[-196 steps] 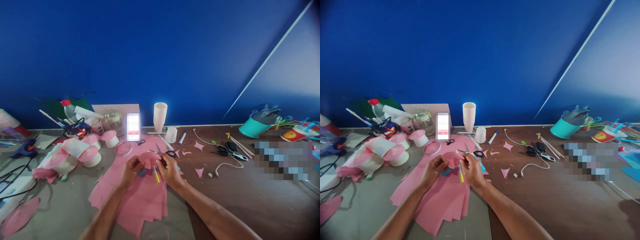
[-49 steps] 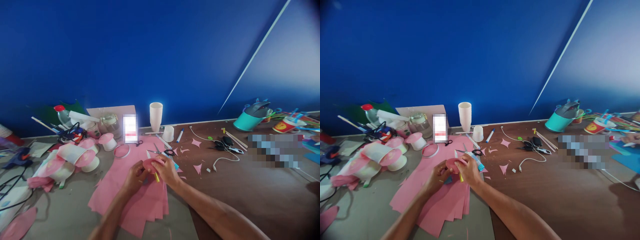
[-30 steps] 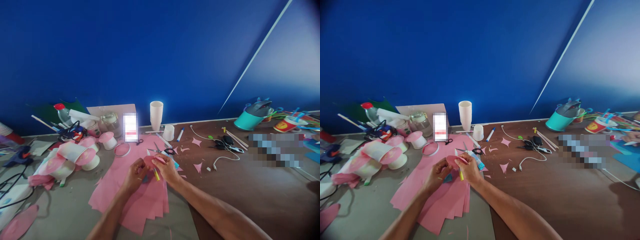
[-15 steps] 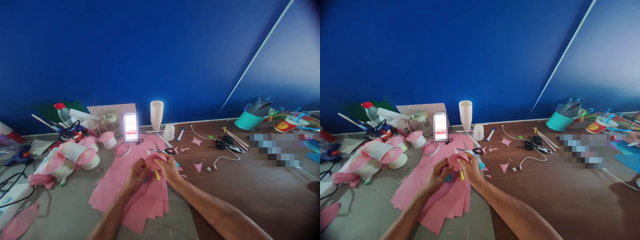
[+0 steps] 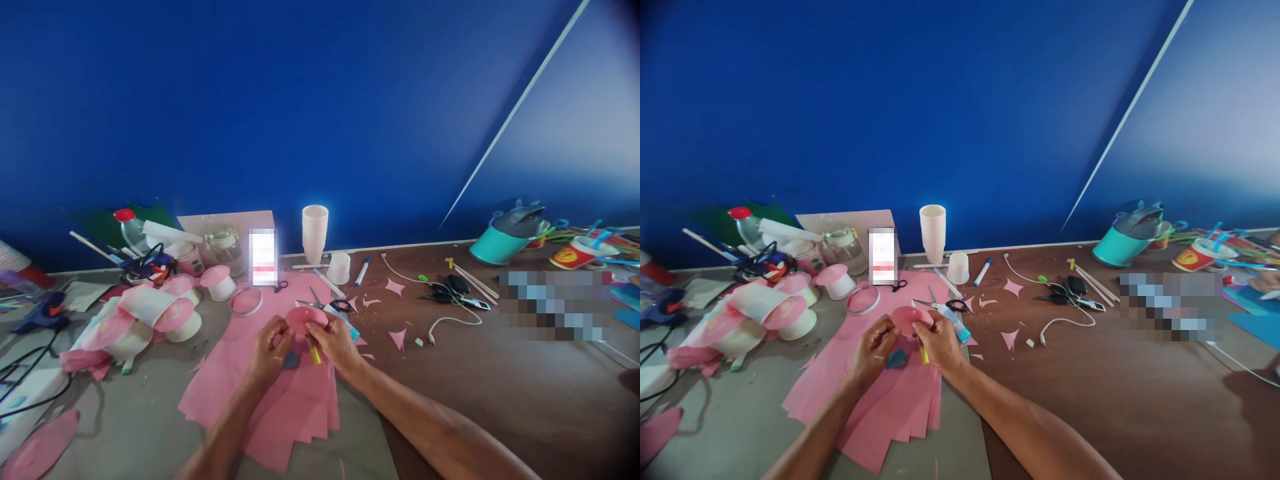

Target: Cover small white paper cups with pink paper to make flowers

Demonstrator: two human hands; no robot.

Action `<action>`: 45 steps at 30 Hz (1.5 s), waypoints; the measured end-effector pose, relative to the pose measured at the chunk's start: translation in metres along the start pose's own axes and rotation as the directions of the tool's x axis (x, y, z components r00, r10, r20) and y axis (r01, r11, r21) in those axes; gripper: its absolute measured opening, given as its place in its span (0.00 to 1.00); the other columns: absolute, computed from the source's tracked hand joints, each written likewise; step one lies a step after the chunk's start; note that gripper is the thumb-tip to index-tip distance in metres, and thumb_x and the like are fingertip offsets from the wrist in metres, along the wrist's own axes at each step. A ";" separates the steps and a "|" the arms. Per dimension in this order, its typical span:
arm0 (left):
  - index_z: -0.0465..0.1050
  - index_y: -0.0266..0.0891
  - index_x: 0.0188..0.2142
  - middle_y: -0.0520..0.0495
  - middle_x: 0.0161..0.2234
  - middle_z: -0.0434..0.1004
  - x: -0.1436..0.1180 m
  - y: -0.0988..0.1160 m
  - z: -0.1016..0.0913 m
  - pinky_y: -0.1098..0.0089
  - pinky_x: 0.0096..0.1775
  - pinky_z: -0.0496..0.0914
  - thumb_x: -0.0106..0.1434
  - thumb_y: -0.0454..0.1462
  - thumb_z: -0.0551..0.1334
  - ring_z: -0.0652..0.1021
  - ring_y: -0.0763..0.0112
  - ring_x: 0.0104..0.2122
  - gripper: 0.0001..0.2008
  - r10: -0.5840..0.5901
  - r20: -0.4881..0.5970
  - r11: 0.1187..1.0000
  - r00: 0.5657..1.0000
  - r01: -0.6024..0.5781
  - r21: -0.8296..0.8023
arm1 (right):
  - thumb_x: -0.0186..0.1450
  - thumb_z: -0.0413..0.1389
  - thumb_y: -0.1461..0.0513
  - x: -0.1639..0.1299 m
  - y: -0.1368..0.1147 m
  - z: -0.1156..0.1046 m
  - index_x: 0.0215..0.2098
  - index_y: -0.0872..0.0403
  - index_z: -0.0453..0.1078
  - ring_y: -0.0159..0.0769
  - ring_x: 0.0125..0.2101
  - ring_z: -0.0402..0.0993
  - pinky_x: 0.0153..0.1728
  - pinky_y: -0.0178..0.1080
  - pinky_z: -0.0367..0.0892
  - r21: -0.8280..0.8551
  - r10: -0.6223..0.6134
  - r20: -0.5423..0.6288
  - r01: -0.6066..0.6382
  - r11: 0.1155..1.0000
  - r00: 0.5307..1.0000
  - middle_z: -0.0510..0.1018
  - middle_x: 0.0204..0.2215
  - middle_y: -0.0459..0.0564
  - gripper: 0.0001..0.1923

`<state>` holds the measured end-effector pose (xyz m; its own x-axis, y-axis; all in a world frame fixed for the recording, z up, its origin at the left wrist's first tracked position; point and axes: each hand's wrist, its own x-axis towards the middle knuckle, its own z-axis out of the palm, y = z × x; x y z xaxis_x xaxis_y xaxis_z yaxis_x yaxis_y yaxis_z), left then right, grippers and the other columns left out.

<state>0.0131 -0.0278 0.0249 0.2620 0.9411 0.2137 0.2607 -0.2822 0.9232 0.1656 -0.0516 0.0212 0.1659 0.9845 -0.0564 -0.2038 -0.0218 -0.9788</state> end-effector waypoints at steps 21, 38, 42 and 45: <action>0.63 0.41 0.22 0.54 0.21 0.61 0.003 0.001 -0.002 0.70 0.28 0.61 0.60 0.46 0.58 0.65 0.72 0.24 0.15 -0.113 -0.067 0.994 0.991 0.113 0.005 | 0.55 0.64 0.52 -0.001 -0.005 -0.003 0.32 0.54 0.71 0.32 0.25 0.65 0.25 0.33 0.62 0.001 -0.070 0.109 0.070 0.998 0.992 0.71 0.23 0.43 0.15; 0.63 0.40 0.22 0.53 0.24 0.61 0.001 0.008 0.000 0.69 0.31 0.63 0.59 0.49 0.62 0.65 0.71 0.27 0.18 -0.041 -0.013 0.998 0.999 0.040 -0.052 | 0.56 0.61 0.51 -0.002 -0.001 0.005 0.22 0.53 0.64 0.23 0.12 0.55 0.13 0.31 0.52 0.029 0.017 -0.005 -0.017 0.999 1.000 0.67 0.14 0.39 0.17; 0.63 0.41 0.23 0.52 0.25 0.64 0.001 0.001 0.003 0.69 0.33 0.64 0.59 0.47 0.60 0.66 0.70 0.28 0.16 -0.082 -0.007 0.994 0.997 0.081 -0.073 | 0.56 0.60 0.48 -0.004 0.000 0.008 0.24 0.52 0.63 0.24 0.10 0.56 0.10 0.31 0.54 0.029 0.068 0.034 -0.069 0.997 0.997 0.67 0.14 0.38 0.18; 0.62 0.41 0.22 0.54 0.23 0.62 0.002 -0.001 0.003 0.69 0.31 0.62 0.59 0.47 0.60 0.65 0.71 0.26 0.16 -0.122 -0.032 0.991 0.992 0.120 -0.058 | 0.56 0.60 0.46 -0.004 0.003 0.008 0.24 0.51 0.63 0.25 0.09 0.57 0.08 0.31 0.53 -0.021 0.077 0.051 -0.076 0.997 0.996 0.67 0.13 0.38 0.19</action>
<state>0.0157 -0.0266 0.0239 0.1988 0.9739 0.1097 0.2362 -0.1563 0.9591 0.1563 -0.0538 0.0206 0.1001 0.9876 -0.1211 -0.1957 -0.0998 -0.9756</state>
